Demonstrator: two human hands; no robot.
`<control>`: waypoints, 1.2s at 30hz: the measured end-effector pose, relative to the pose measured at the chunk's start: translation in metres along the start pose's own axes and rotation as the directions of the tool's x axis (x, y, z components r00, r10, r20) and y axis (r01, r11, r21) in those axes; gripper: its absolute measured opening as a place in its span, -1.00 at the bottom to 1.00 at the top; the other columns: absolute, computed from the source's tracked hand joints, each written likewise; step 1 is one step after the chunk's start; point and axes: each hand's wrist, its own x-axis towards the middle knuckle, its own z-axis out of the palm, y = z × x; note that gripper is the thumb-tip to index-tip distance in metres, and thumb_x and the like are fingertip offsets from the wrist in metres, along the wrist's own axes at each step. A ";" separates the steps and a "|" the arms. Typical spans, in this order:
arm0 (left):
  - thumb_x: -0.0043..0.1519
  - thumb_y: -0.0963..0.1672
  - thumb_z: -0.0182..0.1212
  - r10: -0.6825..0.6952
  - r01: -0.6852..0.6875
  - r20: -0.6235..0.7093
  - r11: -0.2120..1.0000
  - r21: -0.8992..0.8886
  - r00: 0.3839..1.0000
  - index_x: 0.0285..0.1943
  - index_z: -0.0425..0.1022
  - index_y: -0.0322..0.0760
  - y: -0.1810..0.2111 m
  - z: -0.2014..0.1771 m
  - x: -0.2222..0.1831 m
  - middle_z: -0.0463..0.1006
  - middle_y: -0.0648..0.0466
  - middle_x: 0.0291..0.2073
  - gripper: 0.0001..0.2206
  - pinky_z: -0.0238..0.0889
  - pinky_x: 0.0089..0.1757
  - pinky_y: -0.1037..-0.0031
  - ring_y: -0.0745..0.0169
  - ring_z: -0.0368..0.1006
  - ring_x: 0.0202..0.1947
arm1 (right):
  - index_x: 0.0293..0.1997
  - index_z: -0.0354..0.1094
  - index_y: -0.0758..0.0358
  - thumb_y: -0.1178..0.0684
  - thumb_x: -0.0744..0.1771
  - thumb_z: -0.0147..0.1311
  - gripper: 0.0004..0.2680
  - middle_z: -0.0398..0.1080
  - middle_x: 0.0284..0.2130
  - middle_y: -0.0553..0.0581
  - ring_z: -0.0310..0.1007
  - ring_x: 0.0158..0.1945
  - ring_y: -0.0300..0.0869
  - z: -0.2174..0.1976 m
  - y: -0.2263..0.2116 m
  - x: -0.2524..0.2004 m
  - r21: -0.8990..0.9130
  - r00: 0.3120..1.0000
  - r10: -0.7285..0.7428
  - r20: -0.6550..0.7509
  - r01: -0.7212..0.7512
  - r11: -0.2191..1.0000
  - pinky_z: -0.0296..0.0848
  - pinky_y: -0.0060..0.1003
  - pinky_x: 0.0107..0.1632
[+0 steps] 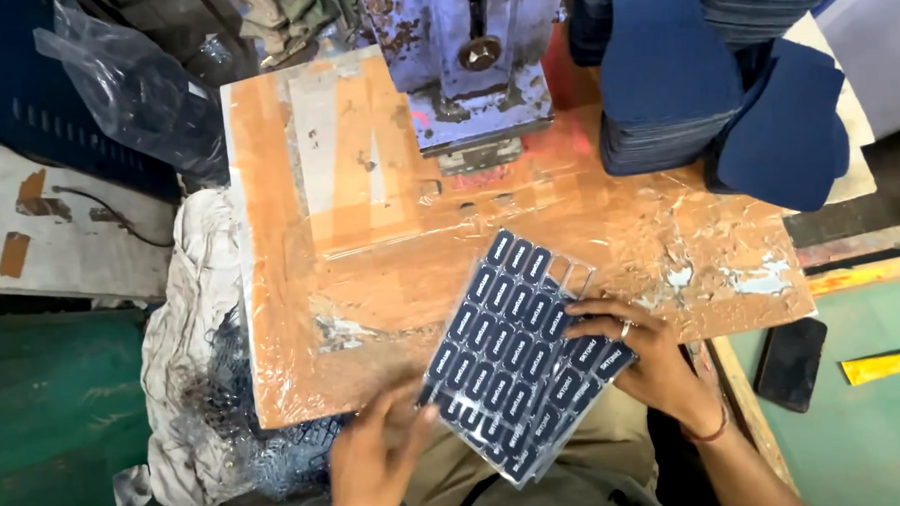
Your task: The person sorts dark fabric items by picking them up from a large plastic bag and placing them into a smaller clear bag, before moving the smaller bag aside.
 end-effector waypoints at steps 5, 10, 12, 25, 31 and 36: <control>0.23 0.02 0.23 -0.148 0.202 0.489 0.978 -0.059 0.859 -0.02 0.70 -0.22 -0.068 0.016 -0.012 0.65 0.20 -0.04 -0.68 0.52 -0.19 0.48 0.41 0.61 -0.13 | -0.07 0.52 0.15 0.28 0.11 0.25 -0.66 0.50 0.05 0.06 0.52 0.17 0.01 0.015 -0.002 -0.007 -0.010 0.991 -0.007 -0.136 0.006 1.000 0.49 -0.14 0.19; 0.23 -0.04 0.26 -0.144 0.436 0.470 0.669 -0.602 0.871 0.20 0.47 -0.24 -0.092 0.101 -0.028 0.55 0.02 0.20 -0.61 0.40 0.06 0.36 0.26 0.52 0.12 | -0.01 0.52 0.09 0.22 0.10 0.31 -0.62 0.49 0.09 0.04 0.49 0.18 -0.03 0.021 0.000 -0.025 0.009 0.998 -0.056 -0.028 0.057 0.998 0.47 -0.11 0.24; 0.19 -0.08 0.31 -0.227 0.407 0.340 0.594 -0.694 0.912 0.25 0.43 -0.25 -0.082 0.096 -0.030 0.58 -0.11 0.14 -0.56 0.37 0.10 0.33 0.18 0.50 0.10 | 0.02 0.53 0.06 0.32 0.10 0.21 -0.58 0.49 0.13 0.02 0.48 0.22 -0.03 0.002 -0.018 -0.024 -0.001 0.997 0.006 0.073 -0.006 1.000 0.50 -0.14 0.20; 0.23 -0.18 0.37 0.287 -0.286 -0.047 0.900 -0.328 0.957 -0.05 0.63 -0.45 0.006 0.007 0.085 0.69 0.15 -0.33 -0.81 0.40 -0.21 0.54 0.47 0.48 -0.32 | 0.28 0.17 0.31 0.24 0.30 0.20 -0.60 0.45 -0.04 0.11 0.44 -0.02 -0.27 0.015 0.003 0.067 0.611 0.924 0.344 -0.165 -0.178 0.771 0.44 -0.34 0.03; 0.37 -0.19 0.14 0.236 -0.247 -0.087 0.827 -0.505 0.968 0.07 0.56 -0.43 -0.002 0.013 0.091 0.63 0.18 -0.25 -0.81 0.35 -0.20 0.60 0.54 0.43 -0.26 | -0.04 0.39 0.35 0.17 0.35 0.18 -0.86 0.47 -0.46 -0.06 0.38 -0.45 -0.43 0.022 0.017 0.048 0.461 0.852 0.461 -0.248 -0.315 0.829 0.39 -0.47 -0.41; 0.37 -0.21 0.14 0.198 -0.200 -0.060 0.824 -0.530 0.978 0.07 0.53 -0.43 0.002 0.016 0.093 0.65 0.09 -0.26 -0.83 0.33 -0.24 0.63 0.52 0.44 -0.28 | -0.32 0.28 0.33 0.11 0.40 0.21 -0.82 0.37 -0.61 0.05 0.36 -0.52 -0.33 -0.020 0.038 0.006 0.002 0.819 0.374 -0.435 -0.414 0.910 0.30 -0.42 -0.43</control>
